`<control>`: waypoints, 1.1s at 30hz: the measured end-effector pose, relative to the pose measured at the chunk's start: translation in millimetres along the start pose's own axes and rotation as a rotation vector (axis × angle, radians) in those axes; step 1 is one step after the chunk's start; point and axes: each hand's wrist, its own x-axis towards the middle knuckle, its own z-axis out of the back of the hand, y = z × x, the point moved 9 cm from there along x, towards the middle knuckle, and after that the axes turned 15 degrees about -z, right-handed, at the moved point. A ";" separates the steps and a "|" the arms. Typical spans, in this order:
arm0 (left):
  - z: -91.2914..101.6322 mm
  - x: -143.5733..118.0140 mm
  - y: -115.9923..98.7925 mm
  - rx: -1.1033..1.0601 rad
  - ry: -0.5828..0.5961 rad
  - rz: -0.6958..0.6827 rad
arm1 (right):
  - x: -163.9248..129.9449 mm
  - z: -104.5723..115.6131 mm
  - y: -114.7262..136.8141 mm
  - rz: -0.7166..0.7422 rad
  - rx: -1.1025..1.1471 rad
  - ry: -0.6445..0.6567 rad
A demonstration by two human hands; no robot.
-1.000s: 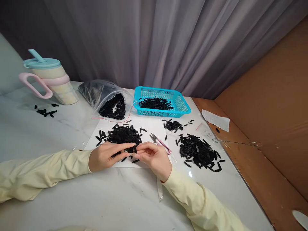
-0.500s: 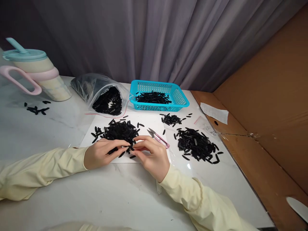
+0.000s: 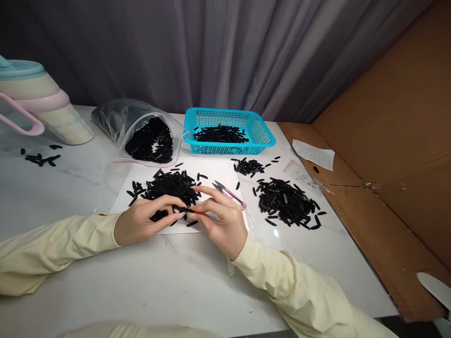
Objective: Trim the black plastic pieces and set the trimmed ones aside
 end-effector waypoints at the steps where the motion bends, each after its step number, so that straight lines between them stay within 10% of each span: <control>1: -3.2 -0.3 4.7 -0.060 0.034 0.065 | -0.4 0.5 1.1 0.010 0.004 -0.004; 10: -11.5 -4.0 20.8 -0.281 0.084 0.284 | 0.4 -0.3 3.7 -0.001 0.084 0.017; 33: 4.0 0.9 7.2 -0.086 -0.061 0.081 | 7.8 -10.5 -28.4 -0.349 0.412 0.157</control>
